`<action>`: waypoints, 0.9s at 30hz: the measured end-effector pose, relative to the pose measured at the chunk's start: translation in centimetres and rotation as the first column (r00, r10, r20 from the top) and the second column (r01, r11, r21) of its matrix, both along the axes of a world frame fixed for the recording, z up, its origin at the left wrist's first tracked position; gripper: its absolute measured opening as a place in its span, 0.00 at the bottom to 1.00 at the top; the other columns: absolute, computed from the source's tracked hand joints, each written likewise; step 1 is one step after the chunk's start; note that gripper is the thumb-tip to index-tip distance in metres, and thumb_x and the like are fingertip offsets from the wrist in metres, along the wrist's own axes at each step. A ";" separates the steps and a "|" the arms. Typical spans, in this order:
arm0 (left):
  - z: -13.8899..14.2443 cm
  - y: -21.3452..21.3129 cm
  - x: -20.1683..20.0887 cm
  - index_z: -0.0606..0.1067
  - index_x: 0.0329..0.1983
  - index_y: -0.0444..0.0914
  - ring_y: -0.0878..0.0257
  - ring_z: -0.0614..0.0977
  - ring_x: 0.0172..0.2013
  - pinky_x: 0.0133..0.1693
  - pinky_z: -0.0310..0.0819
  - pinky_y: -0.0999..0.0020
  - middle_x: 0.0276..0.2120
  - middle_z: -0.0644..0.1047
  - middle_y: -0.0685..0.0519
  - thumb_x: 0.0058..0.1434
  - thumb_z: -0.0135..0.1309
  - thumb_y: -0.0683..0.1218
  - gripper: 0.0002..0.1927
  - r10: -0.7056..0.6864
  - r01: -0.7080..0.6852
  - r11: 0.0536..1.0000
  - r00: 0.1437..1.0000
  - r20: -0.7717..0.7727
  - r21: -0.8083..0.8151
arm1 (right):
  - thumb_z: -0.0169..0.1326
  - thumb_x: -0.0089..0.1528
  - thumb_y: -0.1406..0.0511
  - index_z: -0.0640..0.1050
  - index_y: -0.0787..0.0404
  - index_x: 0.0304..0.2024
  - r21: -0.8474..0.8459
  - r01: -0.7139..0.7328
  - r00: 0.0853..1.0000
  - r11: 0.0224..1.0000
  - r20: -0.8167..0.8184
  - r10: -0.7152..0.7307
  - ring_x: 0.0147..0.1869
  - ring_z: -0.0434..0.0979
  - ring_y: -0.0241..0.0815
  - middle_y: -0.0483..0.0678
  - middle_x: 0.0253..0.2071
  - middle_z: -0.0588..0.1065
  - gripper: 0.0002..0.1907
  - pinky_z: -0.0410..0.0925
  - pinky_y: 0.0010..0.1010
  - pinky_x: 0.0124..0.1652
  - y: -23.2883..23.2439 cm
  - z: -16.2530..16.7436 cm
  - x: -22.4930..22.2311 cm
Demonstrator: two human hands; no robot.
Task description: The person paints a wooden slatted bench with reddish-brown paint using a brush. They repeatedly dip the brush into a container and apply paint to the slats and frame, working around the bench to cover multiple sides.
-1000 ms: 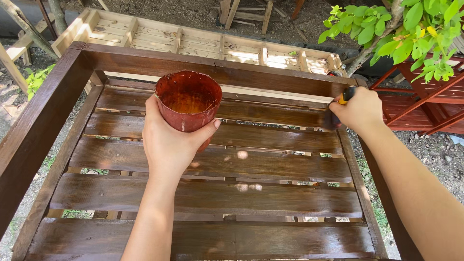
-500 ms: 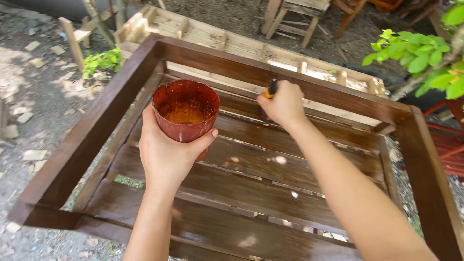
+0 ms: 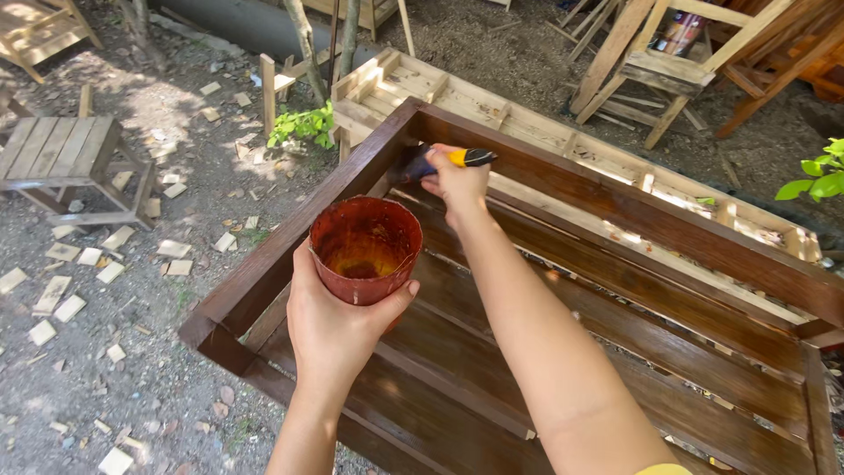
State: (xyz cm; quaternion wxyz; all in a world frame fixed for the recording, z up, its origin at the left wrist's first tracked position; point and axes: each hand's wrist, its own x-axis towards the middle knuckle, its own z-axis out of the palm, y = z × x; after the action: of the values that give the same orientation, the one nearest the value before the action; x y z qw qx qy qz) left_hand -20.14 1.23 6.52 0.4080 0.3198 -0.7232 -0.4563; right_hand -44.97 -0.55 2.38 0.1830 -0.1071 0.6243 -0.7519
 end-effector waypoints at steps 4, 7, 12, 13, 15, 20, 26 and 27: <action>-0.5 -0.6 0.6 0.68 0.59 0.36 0.55 0.85 0.51 0.49 0.78 0.61 0.51 0.81 0.47 0.36 0.77 0.51 0.46 0.026 -0.026 1.000 0.999 0.022 0.001 | 0.61 0.59 0.69 0.82 0.63 0.43 0.086 0.055 0.988 0.995 -0.147 -0.042 0.28 0.81 0.39 0.49 0.34 0.81 0.10 0.77 0.28 0.28 1.0 -1.6 -0.8; -0.9 -0.8 0.8 0.68 0.59 0.36 0.55 0.85 0.51 0.50 0.78 0.62 0.51 0.81 0.47 0.37 0.76 0.51 0.45 0.030 -0.030 0.999 0.999 0.012 0.014 | 0.61 0.59 0.69 0.81 0.65 0.41 0.165 0.120 0.976 0.979 -0.198 -0.086 0.25 0.81 0.40 0.51 0.32 0.81 0.08 0.75 0.30 0.24 3.3 -2.3 -1.8; -0.8 -0.9 1.1 0.68 0.59 0.36 0.55 0.85 0.51 0.50 0.78 0.62 0.51 0.81 0.47 0.37 0.76 0.50 0.46 0.027 -0.026 1.000 0.999 -0.018 0.017 | 0.60 0.61 0.70 0.80 0.68 0.37 0.169 0.241 0.956 0.956 -0.214 -0.203 0.24 0.81 0.40 0.50 0.32 0.81 0.05 0.75 0.29 0.22 9.2 -2.2 -3.2; -0.7 -0.9 1.1 0.68 0.59 0.36 0.54 0.85 0.52 0.50 0.78 0.62 0.51 0.81 0.47 0.37 0.76 0.50 0.46 0.025 -0.025 1.000 1.000 -0.006 0.019 | 0.59 0.61 0.70 0.79 0.68 0.37 0.128 0.249 0.955 0.960 -0.198 -0.221 0.23 0.81 0.41 0.50 0.32 0.80 0.05 0.76 0.29 0.22 9.2 -2.2 -3.1; -0.6 -0.8 1.2 0.68 0.60 0.37 0.54 0.84 0.52 0.50 0.78 0.62 0.51 0.81 0.47 0.36 0.76 0.50 0.47 0.021 -0.022 0.999 1.000 0.016 0.027 | 0.61 0.58 0.72 0.79 0.69 0.37 0.146 0.266 0.956 0.953 -0.171 -0.240 0.23 0.82 0.41 0.52 0.31 0.80 0.06 0.76 0.29 0.22 7.3 -2.5 -2.3; -0.8 -0.2 1.1 0.68 0.59 0.37 0.55 0.84 0.51 0.50 0.78 0.61 0.50 0.81 0.48 0.34 0.77 0.51 0.47 0.061 -0.064 0.997 0.996 0.065 0.050 | 0.63 0.57 0.70 0.81 0.67 0.39 0.034 0.211 0.962 0.977 -0.186 -0.202 0.23 0.80 0.39 0.52 0.30 0.81 0.09 0.74 0.27 0.22 -1.6 -2.3 1.4; -1.3 0.3 0.3 0.69 0.57 0.37 0.55 0.84 0.50 0.49 0.78 0.62 0.50 0.81 0.48 0.35 0.77 0.51 0.46 0.049 -0.055 0.996 0.996 0.078 0.075 | 0.63 0.57 0.69 0.81 0.63 0.38 0.247 0.157 0.979 0.956 -0.169 -0.117 0.25 0.82 0.40 0.49 0.30 0.81 0.07 0.71 0.28 0.21 3.9 -2.1 -0.7; -1.4 0.4 0.1 0.69 0.57 0.37 0.56 0.84 0.50 0.49 0.78 0.63 0.50 0.81 0.48 0.36 0.77 0.52 0.45 0.043 -0.051 0.994 0.996 0.080 0.092 | 0.63 0.57 0.69 0.81 0.62 0.38 0.276 0.173 0.978 0.946 -0.165 -0.130 0.25 0.82 0.39 0.49 0.30 0.81 0.07 0.72 0.27 0.21 5.8 -2.3 -1.1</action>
State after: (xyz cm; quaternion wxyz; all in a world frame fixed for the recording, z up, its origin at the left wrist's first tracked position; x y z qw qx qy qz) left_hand -20.00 1.62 5.15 0.3744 0.3733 -0.7086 -0.4674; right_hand -46.11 5.20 0.12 0.0925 -0.0851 0.7452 -0.6549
